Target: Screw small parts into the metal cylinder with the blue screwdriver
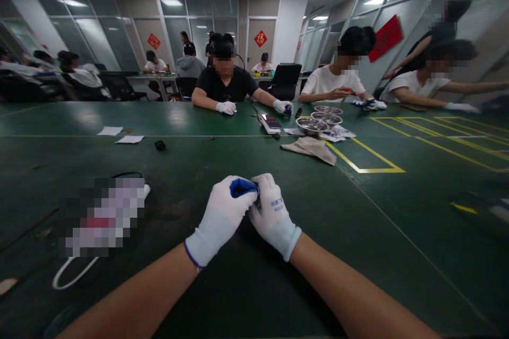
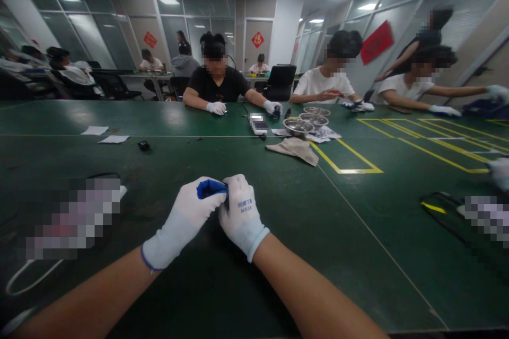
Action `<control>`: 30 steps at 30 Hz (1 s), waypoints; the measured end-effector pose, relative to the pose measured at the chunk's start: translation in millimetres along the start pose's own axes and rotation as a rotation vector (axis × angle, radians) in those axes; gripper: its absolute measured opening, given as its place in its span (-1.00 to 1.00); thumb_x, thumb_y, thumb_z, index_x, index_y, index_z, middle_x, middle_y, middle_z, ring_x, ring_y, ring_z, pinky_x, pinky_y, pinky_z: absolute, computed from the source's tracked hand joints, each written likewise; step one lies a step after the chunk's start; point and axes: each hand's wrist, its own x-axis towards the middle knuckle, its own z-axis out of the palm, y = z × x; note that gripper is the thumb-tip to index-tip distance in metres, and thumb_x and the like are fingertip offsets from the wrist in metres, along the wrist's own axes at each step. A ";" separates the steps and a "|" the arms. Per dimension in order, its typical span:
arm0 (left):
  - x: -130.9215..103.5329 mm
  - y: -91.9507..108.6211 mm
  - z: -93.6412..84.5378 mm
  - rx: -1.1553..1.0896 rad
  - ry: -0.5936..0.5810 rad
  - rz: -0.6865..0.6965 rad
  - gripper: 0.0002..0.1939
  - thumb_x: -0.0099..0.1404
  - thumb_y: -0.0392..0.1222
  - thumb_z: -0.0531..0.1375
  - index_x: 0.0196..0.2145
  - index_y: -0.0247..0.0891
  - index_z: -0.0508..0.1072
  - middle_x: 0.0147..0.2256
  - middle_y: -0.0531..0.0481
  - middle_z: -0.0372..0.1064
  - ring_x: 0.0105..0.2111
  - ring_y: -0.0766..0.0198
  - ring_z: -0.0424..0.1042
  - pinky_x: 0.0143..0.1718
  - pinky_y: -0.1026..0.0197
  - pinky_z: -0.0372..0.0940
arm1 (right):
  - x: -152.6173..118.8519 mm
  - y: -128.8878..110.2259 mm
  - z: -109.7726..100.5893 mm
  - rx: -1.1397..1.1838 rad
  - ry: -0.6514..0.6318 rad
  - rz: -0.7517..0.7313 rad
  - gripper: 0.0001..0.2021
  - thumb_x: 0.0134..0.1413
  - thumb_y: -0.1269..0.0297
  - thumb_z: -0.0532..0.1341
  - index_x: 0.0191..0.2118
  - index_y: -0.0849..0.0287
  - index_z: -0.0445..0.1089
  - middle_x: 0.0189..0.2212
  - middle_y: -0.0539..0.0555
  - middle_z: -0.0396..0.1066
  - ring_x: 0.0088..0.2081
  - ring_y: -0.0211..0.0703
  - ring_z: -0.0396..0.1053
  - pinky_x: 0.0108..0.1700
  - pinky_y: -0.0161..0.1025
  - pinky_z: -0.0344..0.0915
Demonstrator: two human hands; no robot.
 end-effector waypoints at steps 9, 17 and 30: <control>9.0 -9.0 0.6 -0.085 -0.063 -0.088 -0.84 0.20 -0.37 0.31 -0.24 -0.26 0.48 -0.21 -0.06 0.58 -0.15 0.13 0.57 -0.04 0.02 0.48 | -0.6 -1.6 3.8 0.150 -0.010 0.064 -0.76 0.05 0.48 0.14 -0.13 0.12 0.30 -0.21 0.16 0.38 -0.22 0.02 0.39 -0.18 -0.01 0.40; 5.9 -13.7 1.5 -0.065 -0.130 0.087 -0.53 0.13 -0.40 0.36 0.00 -0.22 0.43 0.00 -0.10 0.54 0.04 0.06 0.54 0.18 -0.08 0.39 | -2.7 3.3 3.7 0.442 0.079 0.158 -0.36 0.07 0.35 0.25 0.27 0.12 0.05 -0.12 0.17 0.46 -0.17 0.03 0.52 -0.09 0.05 0.50; 27.3 -36.8 -21.7 0.311 0.043 0.277 -0.57 0.31 -0.28 0.26 0.13 -0.23 0.41 0.08 -0.16 0.50 0.11 0.01 0.48 0.23 -0.07 0.33 | -10.0 -48.7 -58.5 0.271 0.184 0.005 -0.49 0.27 0.28 0.12 0.32 -0.05 0.24 0.28 0.19 0.28 0.29 0.25 0.30 0.21 0.26 0.37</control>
